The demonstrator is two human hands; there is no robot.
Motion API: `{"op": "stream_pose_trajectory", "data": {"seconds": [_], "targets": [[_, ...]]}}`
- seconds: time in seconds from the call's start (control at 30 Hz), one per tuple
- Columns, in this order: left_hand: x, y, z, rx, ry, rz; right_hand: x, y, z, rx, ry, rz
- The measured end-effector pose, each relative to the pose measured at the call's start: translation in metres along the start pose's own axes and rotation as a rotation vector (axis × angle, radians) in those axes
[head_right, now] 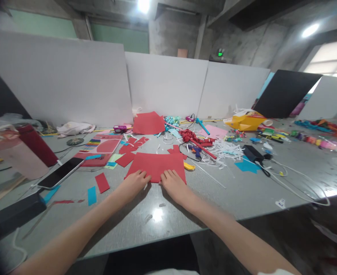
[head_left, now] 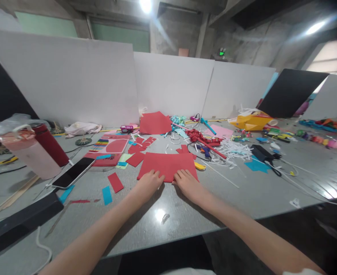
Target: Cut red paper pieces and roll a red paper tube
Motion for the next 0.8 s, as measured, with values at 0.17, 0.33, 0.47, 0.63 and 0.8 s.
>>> {"op": "stream_pose_trajectory", "data": {"seconds": [0.17, 0.33, 0.47, 0.63, 0.8], "targets": [[-0.002, 0.0, -0.004, -0.012, 0.0, 0.004, 0.001, -0.003, -0.002, 0.017, -0.006, -0.012], [-0.003, -0.001, -0.008, -0.067, -0.04, 0.018, 0.0, -0.005, -0.007, 0.058, 0.029, -0.04], [-0.002, -0.002, -0.012, -0.069, -0.074, 0.012, 0.0, -0.008, -0.011, 0.091, 0.078, -0.077], [0.0, -0.006, -0.011, 0.029, -0.025, -0.012, 0.001, -0.01, -0.013, 0.105, 0.124, -0.088], [0.002, -0.01, -0.012, 0.1, -0.014, -0.038, 0.0, -0.014, -0.011, 0.123, 0.128, -0.084]]}}
Point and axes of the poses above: each hand's wrist, its own x-axis towards the middle knuckle, its own z-axis out of the back of the hand, y = z × x, the point moved 1 cm from there along x, towards the middle knuckle, and after that the axes turned 6 degrees about -y, right-handed, at the moved point
